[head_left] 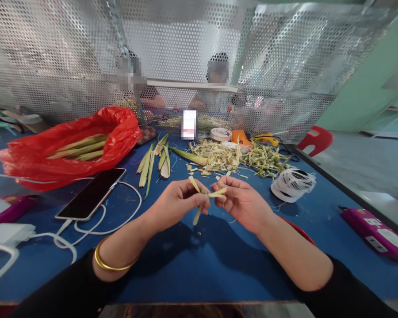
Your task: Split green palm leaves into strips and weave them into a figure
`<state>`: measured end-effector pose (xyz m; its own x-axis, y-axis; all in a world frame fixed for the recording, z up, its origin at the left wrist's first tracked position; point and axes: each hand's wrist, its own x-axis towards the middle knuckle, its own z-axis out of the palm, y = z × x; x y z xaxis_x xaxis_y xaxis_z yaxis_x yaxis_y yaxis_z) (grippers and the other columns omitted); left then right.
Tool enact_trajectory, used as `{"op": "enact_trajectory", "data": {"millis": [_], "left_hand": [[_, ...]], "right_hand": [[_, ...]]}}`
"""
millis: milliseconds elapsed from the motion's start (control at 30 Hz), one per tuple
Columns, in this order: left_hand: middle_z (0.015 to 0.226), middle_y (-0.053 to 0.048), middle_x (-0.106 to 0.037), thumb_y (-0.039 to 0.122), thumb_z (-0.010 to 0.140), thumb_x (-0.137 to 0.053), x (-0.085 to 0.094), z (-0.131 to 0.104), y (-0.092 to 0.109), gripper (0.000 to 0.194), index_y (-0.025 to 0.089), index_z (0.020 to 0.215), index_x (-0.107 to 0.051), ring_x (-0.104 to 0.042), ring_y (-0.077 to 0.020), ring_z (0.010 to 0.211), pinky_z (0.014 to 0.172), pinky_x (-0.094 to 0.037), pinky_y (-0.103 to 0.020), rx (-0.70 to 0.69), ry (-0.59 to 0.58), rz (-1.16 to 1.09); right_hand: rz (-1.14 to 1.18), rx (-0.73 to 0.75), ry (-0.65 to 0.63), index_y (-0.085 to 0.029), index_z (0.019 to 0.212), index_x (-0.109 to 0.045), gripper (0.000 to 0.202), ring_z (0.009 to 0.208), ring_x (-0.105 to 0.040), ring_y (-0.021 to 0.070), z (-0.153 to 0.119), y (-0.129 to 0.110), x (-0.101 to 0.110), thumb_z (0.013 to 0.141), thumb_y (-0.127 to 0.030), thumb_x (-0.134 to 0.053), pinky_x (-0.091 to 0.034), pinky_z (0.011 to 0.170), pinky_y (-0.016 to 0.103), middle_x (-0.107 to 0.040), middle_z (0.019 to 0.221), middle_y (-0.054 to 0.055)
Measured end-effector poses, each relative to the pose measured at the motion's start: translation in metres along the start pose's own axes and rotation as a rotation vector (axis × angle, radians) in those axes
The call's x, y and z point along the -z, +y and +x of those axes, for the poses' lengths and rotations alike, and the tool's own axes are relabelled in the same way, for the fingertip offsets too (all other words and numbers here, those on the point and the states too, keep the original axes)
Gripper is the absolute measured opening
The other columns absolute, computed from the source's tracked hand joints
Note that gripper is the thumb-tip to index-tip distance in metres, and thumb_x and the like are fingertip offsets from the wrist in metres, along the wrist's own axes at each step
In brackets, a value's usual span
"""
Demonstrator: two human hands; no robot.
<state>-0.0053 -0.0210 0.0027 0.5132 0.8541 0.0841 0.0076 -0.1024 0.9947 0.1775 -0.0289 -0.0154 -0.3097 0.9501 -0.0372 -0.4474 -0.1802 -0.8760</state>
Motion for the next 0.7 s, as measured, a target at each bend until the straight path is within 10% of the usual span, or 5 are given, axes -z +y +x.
{"op": "enact_trajectory", "data": {"millis": [333,700], "left_hand": [[0.061,0.002,-0.062,0.026,0.075,-0.061,-0.012,0.008,-0.019,0.012,0.015,0.070,-0.061,-0.058,-0.0114,0.058,0.061,-0.048,-0.024,0.043,0.342,0.067],[0.061,0.000,-0.063,0.023,0.074,-0.056,-0.003,-0.001,-0.015,0.012,0.016,0.067,-0.063,-0.058,-0.0122,0.057,0.056,-0.046,-0.023,0.124,-0.176,0.255]], "right_hand": [[-0.710,0.458,0.022,-0.020,0.075,-0.055,0.014,0.078,-0.057,0.0163,-0.013,0.019,-0.019,0.088,-0.022,-0.050,-0.048,0.076,0.032,-0.059,0.081,0.004],[-1.200,0.605,-0.055,-0.019,0.073,-0.055,0.017,0.073,-0.054,0.0148,-0.014,-0.004,-0.008,0.087,-0.014,-0.046,-0.042,0.068,0.028,-0.060,0.079,0.004]]}}
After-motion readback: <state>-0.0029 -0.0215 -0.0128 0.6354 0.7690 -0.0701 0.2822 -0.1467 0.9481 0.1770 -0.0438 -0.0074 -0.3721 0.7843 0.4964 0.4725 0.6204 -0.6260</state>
